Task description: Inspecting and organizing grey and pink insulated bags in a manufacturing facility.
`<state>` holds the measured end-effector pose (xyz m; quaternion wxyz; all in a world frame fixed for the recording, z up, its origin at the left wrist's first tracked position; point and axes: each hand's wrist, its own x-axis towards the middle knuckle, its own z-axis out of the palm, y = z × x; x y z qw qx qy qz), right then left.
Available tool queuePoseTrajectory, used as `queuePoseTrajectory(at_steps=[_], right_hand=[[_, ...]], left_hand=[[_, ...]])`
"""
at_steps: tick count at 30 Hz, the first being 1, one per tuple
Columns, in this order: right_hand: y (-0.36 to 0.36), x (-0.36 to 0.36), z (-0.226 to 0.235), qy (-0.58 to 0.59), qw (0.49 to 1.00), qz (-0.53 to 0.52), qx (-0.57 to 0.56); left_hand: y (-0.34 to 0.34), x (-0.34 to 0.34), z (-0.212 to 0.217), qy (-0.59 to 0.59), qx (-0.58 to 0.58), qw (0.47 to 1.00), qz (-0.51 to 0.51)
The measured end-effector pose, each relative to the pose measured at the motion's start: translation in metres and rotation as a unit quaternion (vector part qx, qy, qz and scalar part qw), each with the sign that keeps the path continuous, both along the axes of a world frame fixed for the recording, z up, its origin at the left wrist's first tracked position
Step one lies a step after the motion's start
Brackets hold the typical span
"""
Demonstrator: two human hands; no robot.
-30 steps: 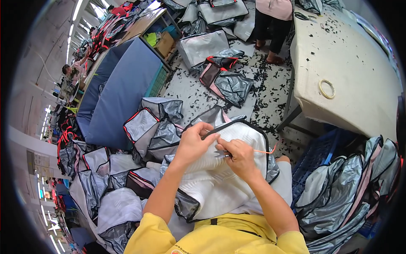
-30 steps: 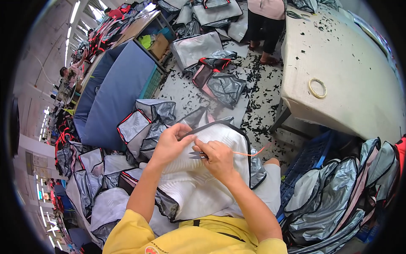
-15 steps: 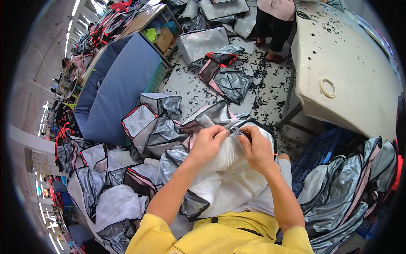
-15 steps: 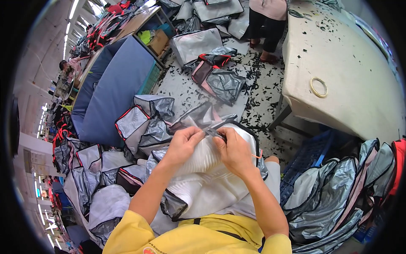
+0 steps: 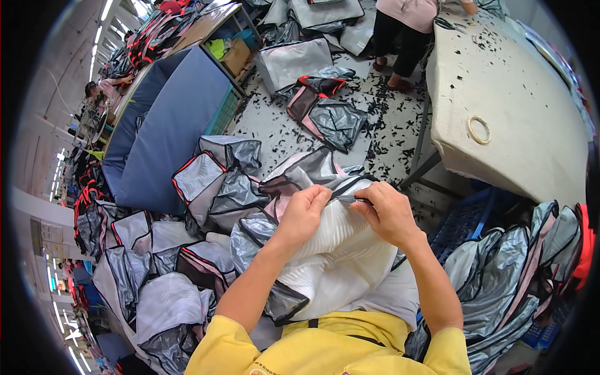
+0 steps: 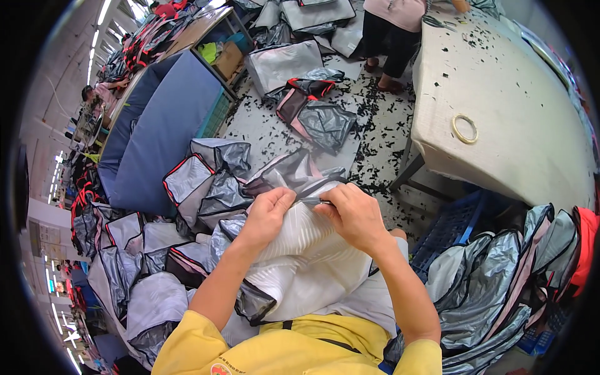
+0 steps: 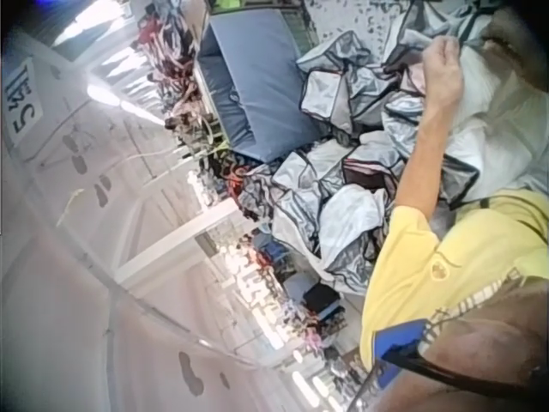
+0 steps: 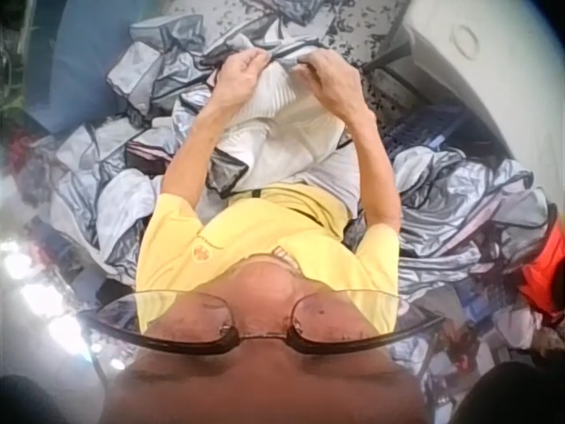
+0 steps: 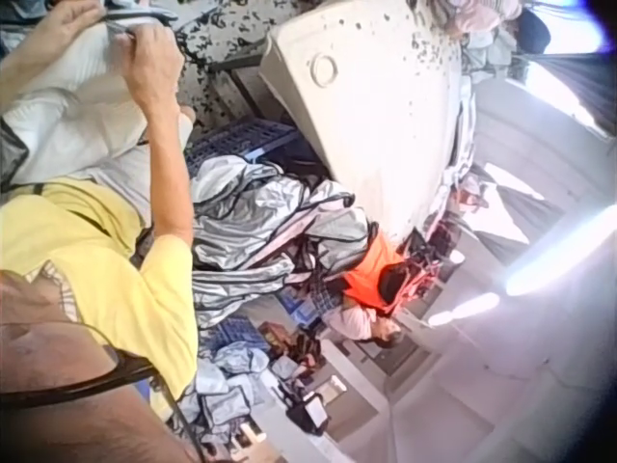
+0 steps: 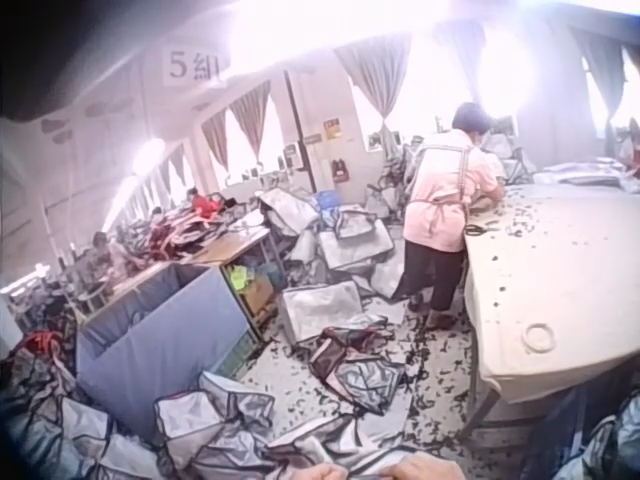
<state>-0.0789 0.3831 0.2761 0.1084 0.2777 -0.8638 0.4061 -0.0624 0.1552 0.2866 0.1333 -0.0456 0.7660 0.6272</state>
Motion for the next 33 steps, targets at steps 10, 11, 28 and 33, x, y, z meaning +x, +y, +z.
queuePoseTrajectory(at_steps=[10, 11, 28, 33], right_hand=[[-0.003, -0.006, 0.003, 0.02, 0.999, 0.023, 0.024], [-0.002, -0.007, 0.003, 0.018, 0.999, 0.026, 0.028], [0.001, -0.033, 0.005, 0.053, 0.991, 0.109, 0.062], [-0.003, -0.028, 0.007, 0.052, 0.993, 0.098, 0.037]], left_hand=[[0.001, 0.0, 0.003, 0.013, -0.046, 0.999, -0.002], [0.001, 0.0, 0.002, 0.016, -0.045, 0.999, -0.001], [0.001, 0.0, 0.007, 0.02, -0.055, 0.998, -0.005], [-0.001, -0.001, 0.007, 0.025, -0.051, 0.998, -0.002]])
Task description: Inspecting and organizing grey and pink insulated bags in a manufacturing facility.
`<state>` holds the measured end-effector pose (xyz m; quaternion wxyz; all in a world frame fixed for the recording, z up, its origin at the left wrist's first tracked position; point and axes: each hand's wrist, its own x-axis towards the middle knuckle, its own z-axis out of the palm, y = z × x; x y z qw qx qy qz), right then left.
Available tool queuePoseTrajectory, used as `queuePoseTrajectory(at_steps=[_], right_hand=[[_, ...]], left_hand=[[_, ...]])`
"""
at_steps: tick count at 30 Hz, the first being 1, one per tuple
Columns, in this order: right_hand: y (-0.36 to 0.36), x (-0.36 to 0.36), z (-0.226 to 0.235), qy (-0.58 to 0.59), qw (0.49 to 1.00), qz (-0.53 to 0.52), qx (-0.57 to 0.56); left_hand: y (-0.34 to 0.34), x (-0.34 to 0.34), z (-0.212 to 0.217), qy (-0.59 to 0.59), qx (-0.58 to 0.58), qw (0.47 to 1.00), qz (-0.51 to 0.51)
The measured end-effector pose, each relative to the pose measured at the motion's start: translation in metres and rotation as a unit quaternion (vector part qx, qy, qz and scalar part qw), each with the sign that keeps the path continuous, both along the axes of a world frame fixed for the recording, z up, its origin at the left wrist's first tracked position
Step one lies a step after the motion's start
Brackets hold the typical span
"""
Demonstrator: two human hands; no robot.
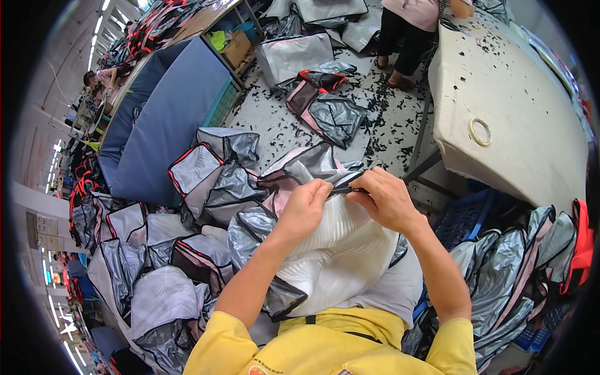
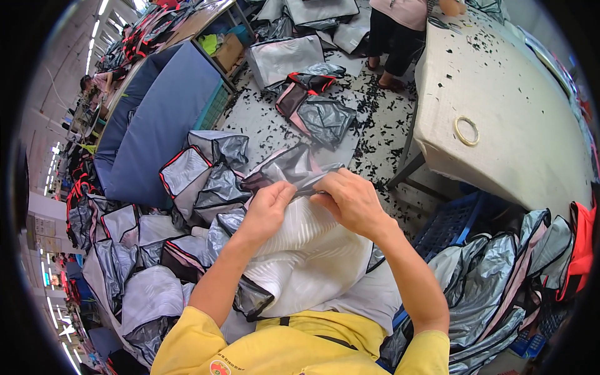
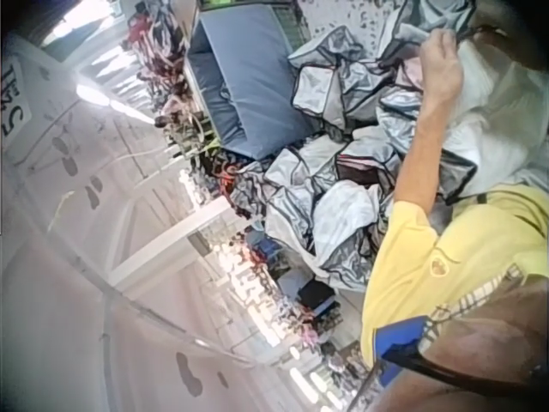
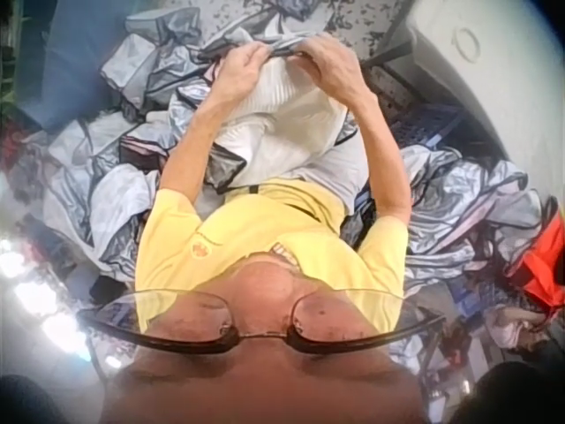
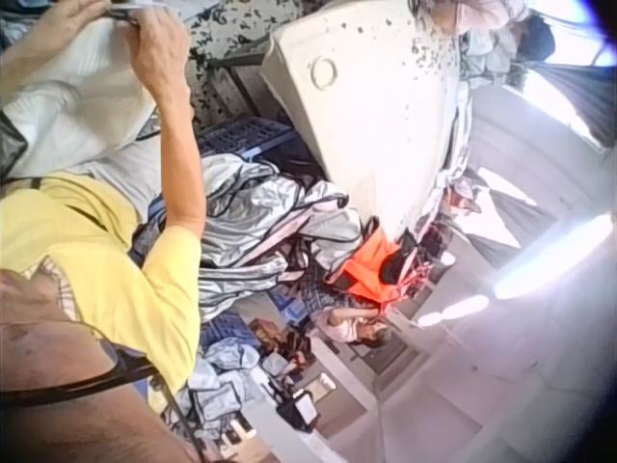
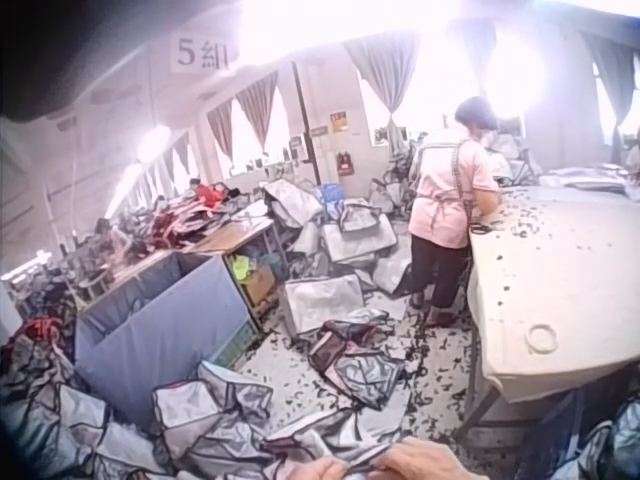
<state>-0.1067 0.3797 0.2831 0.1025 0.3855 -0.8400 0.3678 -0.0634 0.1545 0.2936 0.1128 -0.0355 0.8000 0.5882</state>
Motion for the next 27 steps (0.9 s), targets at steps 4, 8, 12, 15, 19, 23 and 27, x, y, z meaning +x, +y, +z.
queuePoseTrajectory(at_steps=[4, 8, 12, 15, 19, 23, 27], right_hand=[[-0.002, 0.008, 0.001, -0.05, 0.995, -0.068, -0.061], [-0.005, 0.012, -0.002, -0.018, 0.999, -0.046, -0.022], [0.034, 0.005, -0.01, -0.141, 0.944, -0.233, -0.187], [0.116, -0.016, -0.023, -0.06, 0.894, -0.408, -0.173], [0.233, -0.057, -0.062, 0.02, 0.837, -0.547, 0.032], [0.272, -0.07, -0.087, 0.089, 0.865, -0.483, 0.099], [0.206, -0.016, -0.043, 0.173, 0.853, -0.485, 0.087]], left_hand=[[-0.002, -0.001, 0.001, 0.007, -0.007, 1.0, 0.007], [-0.002, 0.0, -0.001, 0.026, -0.026, 0.999, 0.008], [-0.012, 0.002, -0.004, 0.039, -0.052, 0.998, 0.028], [-0.029, 0.003, -0.006, 0.019, -0.014, 0.998, 0.049], [-0.047, -0.004, -0.011, -0.007, 0.029, 0.998, 0.054], [-0.049, -0.01, -0.014, -0.014, 0.063, 0.996, 0.06], [-0.044, -0.012, -0.016, -0.026, 0.071, 0.995, 0.064]])
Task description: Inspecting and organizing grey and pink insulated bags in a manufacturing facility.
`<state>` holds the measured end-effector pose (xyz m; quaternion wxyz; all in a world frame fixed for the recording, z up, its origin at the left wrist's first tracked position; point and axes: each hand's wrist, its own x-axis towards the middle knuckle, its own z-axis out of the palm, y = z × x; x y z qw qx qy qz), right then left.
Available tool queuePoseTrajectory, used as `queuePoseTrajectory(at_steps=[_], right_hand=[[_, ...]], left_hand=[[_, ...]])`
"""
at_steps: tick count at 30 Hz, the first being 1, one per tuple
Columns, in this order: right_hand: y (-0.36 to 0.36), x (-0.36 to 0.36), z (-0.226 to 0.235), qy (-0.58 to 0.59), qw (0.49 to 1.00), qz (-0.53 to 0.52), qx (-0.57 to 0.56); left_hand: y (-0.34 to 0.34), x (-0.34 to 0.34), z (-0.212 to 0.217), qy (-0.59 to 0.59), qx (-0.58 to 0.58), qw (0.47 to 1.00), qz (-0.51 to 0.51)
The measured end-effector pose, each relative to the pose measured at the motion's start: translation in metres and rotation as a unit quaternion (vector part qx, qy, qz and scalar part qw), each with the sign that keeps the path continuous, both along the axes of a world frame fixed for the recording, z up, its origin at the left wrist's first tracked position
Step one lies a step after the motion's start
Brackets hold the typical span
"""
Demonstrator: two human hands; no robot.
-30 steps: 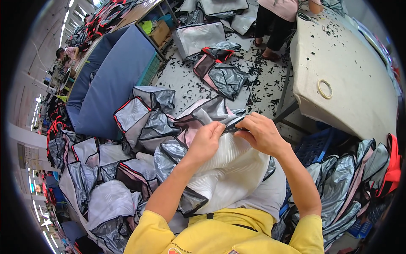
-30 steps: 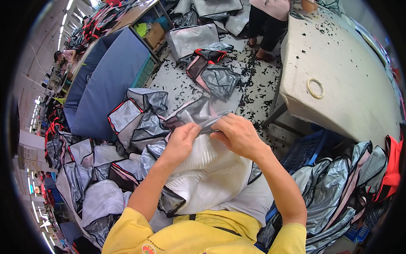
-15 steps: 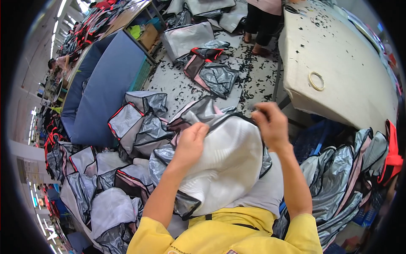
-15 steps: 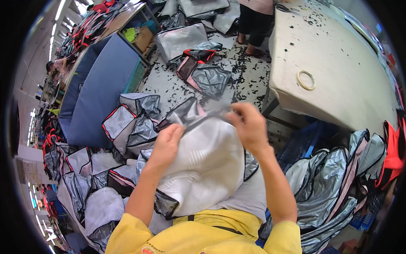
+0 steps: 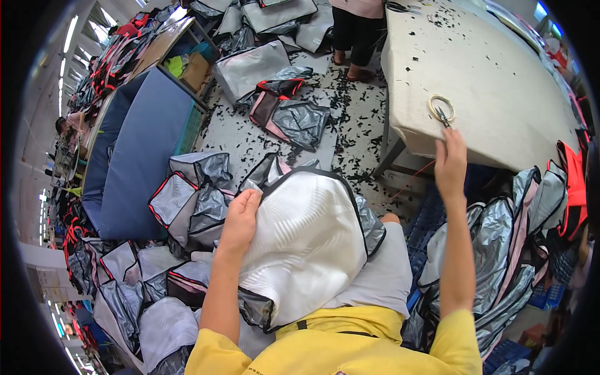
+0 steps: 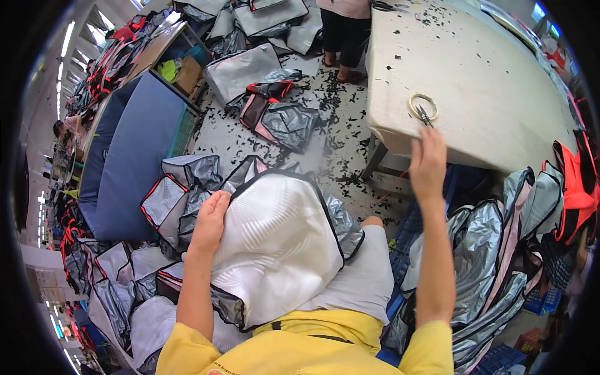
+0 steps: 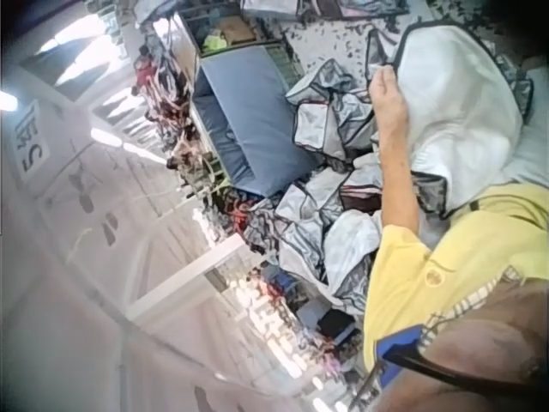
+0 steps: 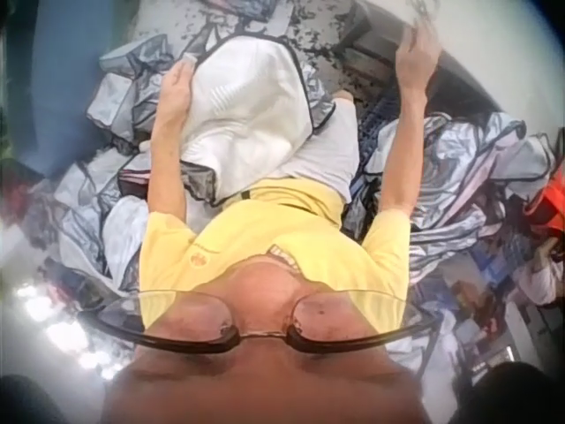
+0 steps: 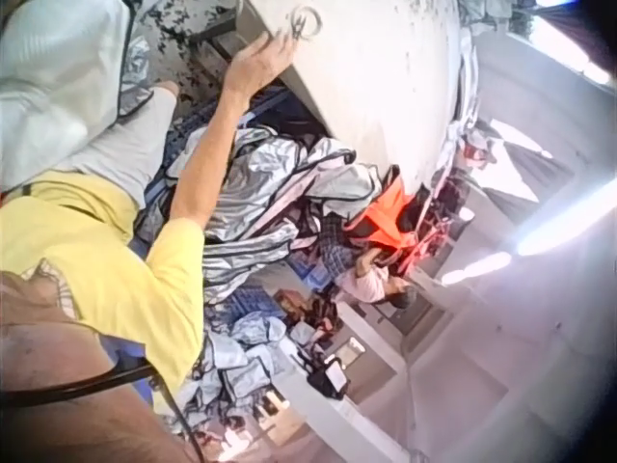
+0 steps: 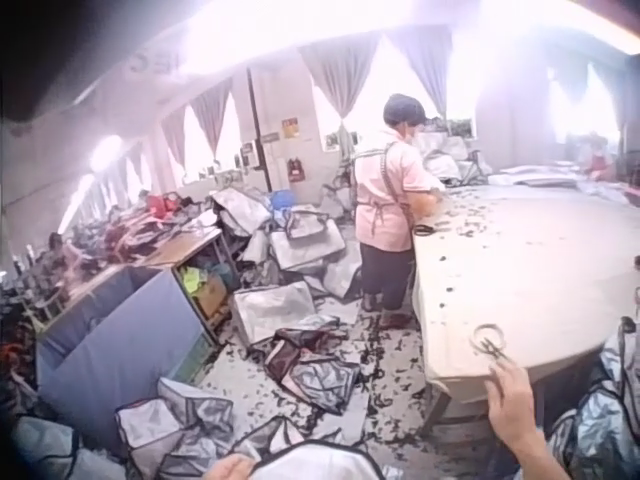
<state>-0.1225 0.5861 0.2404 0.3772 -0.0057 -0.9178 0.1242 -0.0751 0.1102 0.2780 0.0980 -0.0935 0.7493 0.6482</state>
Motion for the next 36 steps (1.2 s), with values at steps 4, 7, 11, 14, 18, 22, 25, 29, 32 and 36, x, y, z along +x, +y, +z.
queuePoseTrajectory(at_steps=[4, 7, 11, 14, 18, 22, 25, 29, 32, 36], right_hand=[[-0.109, 0.109, 0.093, -0.15, 0.792, 0.408, -0.428], [-0.161, 0.146, 0.15, -0.154, 0.527, 0.66, -0.513], [-0.16, 0.136, 0.205, -0.148, 0.435, 0.717, -0.525], [-0.166, 0.132, 0.224, -0.18, 0.463, 0.817, -0.292], [-0.18, 0.161, 0.233, -0.206, 0.436, 0.746, -0.459], [-0.177, 0.175, 0.211, -0.326, 0.419, 0.728, -0.433], [-0.191, 0.17, 0.167, -0.242, 0.573, 0.587, -0.518], [-0.219, 0.111, 0.062, -0.142, 0.897, 0.197, -0.37], [-0.221, 0.094, -0.005, -0.174, 0.883, 0.166, -0.402], [-0.212, 0.084, -0.041, -0.201, 0.86, 0.177, -0.434]], left_hand=[[0.004, -0.002, -0.002, -0.008, -0.012, 1.0, -0.011], [0.005, -0.003, -0.002, -0.003, -0.035, 0.999, -0.018], [0.004, 0.002, 0.0, 0.015, -0.022, 0.999, -0.025], [0.0, 0.007, 0.001, 0.022, -0.023, 0.999, -0.013], [-0.013, 0.015, 0.001, 0.039, -0.039, 0.998, 0.021], [-0.027, 0.023, 0.005, 0.052, -0.027, 0.998, 0.034], [-0.034, 0.035, 0.008, 0.059, -0.025, 0.997, 0.044], [-0.033, 0.048, 0.011, 0.079, -0.072, 0.993, 0.049], [-0.029, 0.049, 0.012, 0.085, -0.069, 0.993, 0.046], [-0.024, 0.044, 0.014, 0.084, -0.07, 0.993, 0.042]])
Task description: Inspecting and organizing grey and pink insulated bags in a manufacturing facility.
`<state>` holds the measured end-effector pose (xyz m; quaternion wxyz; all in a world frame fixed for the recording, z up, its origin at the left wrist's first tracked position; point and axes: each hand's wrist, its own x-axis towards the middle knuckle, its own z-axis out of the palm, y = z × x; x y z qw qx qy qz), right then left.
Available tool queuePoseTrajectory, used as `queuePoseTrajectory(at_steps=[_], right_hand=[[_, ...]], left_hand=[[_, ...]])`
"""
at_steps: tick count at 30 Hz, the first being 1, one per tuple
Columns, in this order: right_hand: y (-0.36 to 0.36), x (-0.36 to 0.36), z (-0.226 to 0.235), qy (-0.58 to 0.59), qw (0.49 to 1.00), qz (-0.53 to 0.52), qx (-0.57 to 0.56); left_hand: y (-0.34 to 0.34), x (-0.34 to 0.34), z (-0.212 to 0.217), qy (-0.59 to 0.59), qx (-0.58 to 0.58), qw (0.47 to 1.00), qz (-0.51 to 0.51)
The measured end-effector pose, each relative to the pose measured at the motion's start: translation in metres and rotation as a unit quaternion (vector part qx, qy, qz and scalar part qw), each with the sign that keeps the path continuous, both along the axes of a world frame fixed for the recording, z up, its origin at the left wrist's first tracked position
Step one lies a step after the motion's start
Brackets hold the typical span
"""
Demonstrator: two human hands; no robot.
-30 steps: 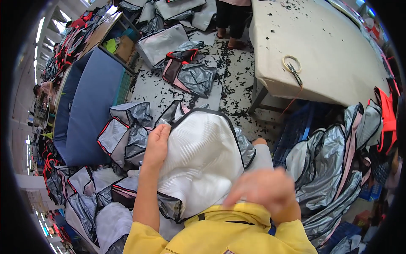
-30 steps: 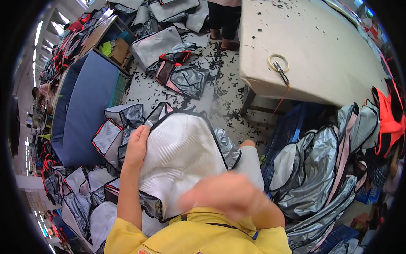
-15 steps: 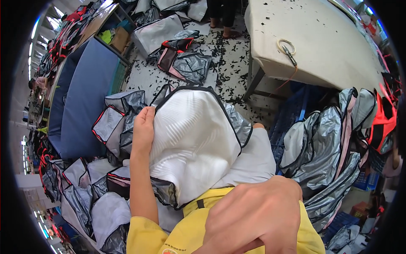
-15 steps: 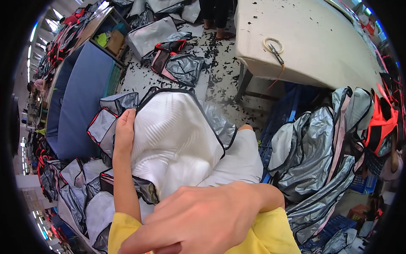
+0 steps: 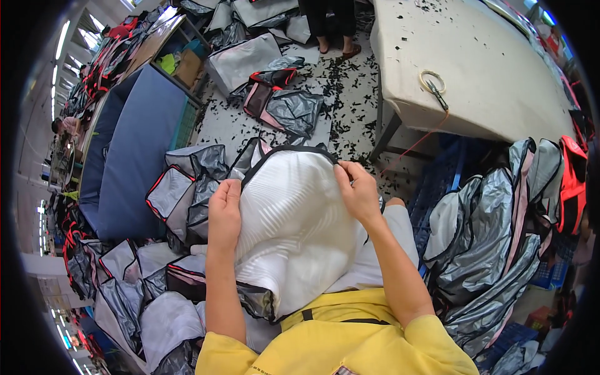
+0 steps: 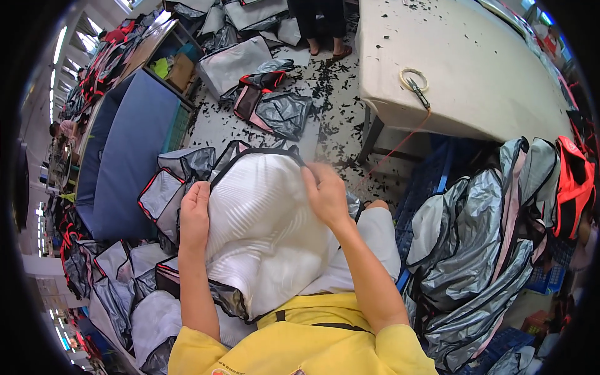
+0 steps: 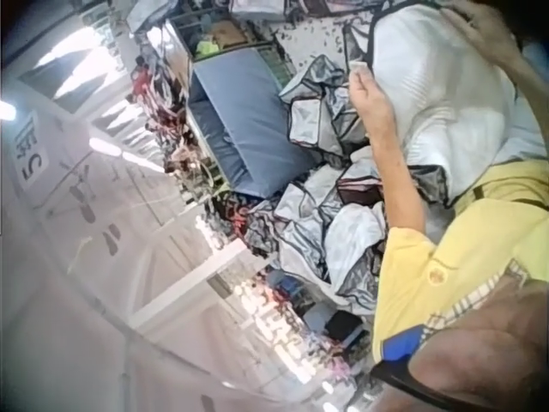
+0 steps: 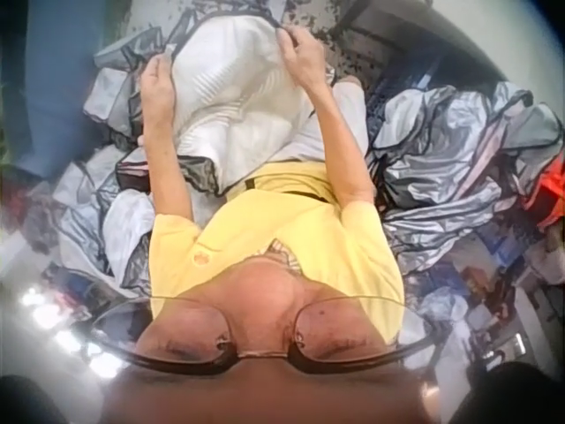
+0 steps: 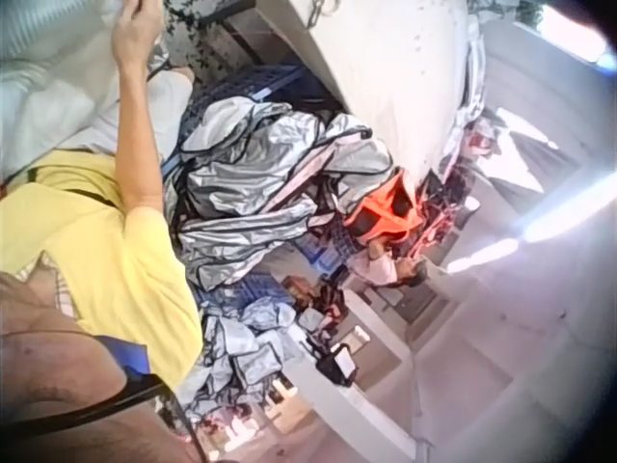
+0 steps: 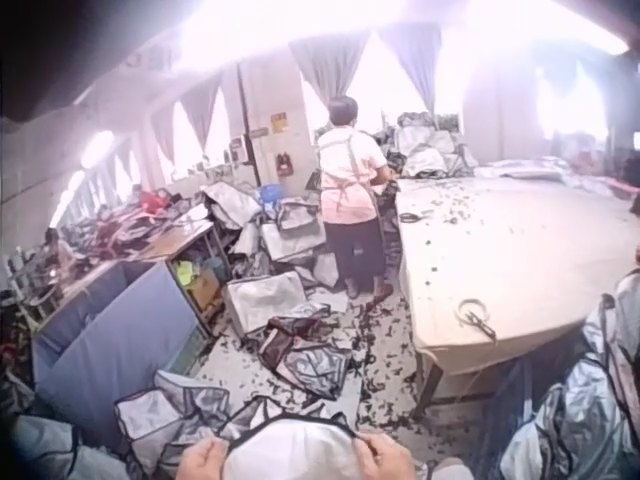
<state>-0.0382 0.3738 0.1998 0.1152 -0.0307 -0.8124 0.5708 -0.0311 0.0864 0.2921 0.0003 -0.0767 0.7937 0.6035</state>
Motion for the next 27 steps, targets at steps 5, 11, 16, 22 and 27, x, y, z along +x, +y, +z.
queuePoseTrajectory(at_steps=[5, 11, 16, 22, 27], right_hand=[[0.02, -0.009, -0.003, -0.193, 0.918, 0.087, -0.336], [0.026, -0.007, -0.02, -0.2, 0.853, 0.098, -0.472], [0.026, -0.009, -0.021, -0.205, 0.847, 0.111, -0.478], [0.016, 0.009, -0.032, -0.169, 0.95, 0.025, -0.26], [0.022, 0.065, -0.052, -0.116, 0.993, -0.025, -0.009]], left_hand=[[0.01, -0.01, 0.002, 0.002, -0.03, 1.0, -0.007], [0.015, -0.018, -0.001, -0.007, -0.02, 0.999, -0.029], [0.014, -0.021, -0.001, -0.012, -0.014, 0.999, -0.026], [0.012, -0.026, -0.006, -0.005, -0.048, 0.999, -0.008], [-0.01, -0.029, -0.013, -0.005, 0.0, 1.0, 0.022]])
